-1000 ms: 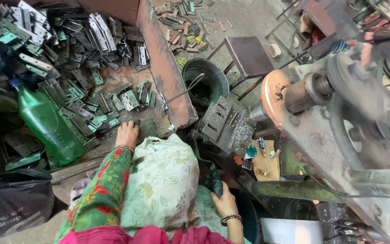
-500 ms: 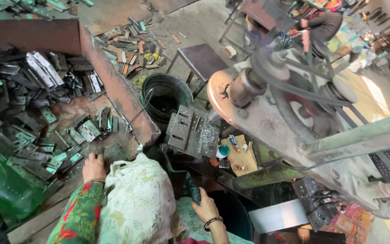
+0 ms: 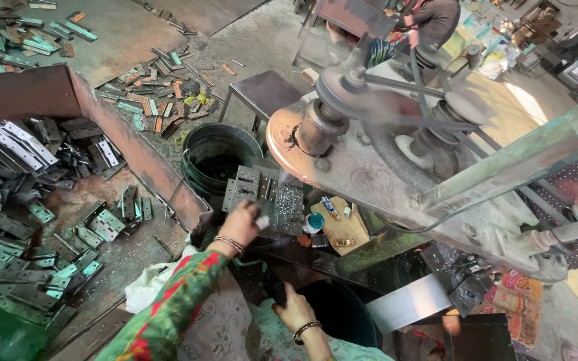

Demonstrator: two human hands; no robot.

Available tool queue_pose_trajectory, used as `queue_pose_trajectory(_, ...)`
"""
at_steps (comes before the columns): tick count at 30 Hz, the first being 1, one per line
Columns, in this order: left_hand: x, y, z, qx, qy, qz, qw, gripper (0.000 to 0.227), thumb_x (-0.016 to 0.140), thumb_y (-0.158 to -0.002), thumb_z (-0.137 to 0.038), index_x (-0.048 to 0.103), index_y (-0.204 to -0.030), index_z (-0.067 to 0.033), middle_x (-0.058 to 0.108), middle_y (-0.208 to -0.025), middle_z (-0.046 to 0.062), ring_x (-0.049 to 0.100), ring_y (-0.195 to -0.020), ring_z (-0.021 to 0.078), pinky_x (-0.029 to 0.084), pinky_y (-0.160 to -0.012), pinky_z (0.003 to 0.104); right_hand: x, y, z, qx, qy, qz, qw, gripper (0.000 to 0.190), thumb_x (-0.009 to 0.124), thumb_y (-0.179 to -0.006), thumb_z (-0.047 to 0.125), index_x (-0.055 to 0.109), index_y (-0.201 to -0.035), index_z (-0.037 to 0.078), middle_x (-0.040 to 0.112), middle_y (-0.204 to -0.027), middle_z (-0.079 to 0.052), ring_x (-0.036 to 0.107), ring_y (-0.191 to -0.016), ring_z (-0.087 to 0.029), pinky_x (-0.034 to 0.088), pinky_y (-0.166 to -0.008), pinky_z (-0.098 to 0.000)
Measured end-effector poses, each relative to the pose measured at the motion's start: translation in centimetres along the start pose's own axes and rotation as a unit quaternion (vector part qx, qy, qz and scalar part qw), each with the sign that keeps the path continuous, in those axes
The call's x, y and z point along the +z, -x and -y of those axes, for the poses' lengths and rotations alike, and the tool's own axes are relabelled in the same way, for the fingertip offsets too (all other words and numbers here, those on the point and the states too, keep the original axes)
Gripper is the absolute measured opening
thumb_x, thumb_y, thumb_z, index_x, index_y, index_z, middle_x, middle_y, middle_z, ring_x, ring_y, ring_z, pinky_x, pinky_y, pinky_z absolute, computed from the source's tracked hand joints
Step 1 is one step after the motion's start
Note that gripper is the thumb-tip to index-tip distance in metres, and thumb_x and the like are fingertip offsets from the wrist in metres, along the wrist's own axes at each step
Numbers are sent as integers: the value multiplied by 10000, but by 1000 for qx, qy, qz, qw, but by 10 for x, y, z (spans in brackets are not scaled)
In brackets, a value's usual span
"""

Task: The person repeatedly picks up small metal pieces from a pile, places them into a press machine, and operates the lever to process them. The person then removes the processed pieces and places them into a bucket.

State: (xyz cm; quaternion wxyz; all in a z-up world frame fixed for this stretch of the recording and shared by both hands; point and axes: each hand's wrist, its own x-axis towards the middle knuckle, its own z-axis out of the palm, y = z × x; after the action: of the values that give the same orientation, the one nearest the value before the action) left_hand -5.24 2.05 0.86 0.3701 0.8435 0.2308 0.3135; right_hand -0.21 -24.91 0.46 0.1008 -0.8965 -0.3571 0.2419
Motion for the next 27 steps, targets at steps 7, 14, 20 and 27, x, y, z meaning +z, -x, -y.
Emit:
queue_pose_trajectory(7, 28, 6, -32, 132, -467, 257, 836, 329, 529, -992, -248, 712, -1230, -113, 566, -1384, 88, 447, -1342, 335, 186, -1199, 696, -8, 3, 6, 16, -8, 20, 1000, 790, 748, -830, 329, 391, -1489, 82, 713, -1088, -257, 698, -1042, -412, 564, -895, -482)
queue_pose_trajectory(14, 28, -9, -41, 81, -512, 235, 823, 423, 462, -1040, -360, 700, -1276, -102, 547, -1417, 135, 311, -1446, 417, 156, -1108, 797, -10, 5, 6, 12, -17, 10, 1000, 753, 754, -808, 317, 434, -1457, 107, 717, -1063, -257, 694, -1023, -425, 560, -881, -495)
queue_pose_trajectory(20, 31, -38, -27, 10, -454, 235, 859, 364, 516, -982, -282, 711, -1267, -168, 558, -1423, 86, 284, -1479, 410, 157, -1112, 789, -9, 0, 12, 26, 37, 24, 999, 657, 787, -810, 320, 496, -1332, 47, 720, -1043, -250, 701, -1005, -426, 576, -851, -509)
queue_pose_trajectory(27, 38, -39, -28, 23, -468, 220, 856, 382, 508, -982, -299, 714, -1266, -148, 576, -1397, 119, 304, -1453, 413, 145, -1097, 806, 30, -12, -14, 61, 46, 7, 997, 731, 784, -818, 292, 443, -1436, 101, 726, -1035, -228, 697, -997, -425, 572, -850, -517)
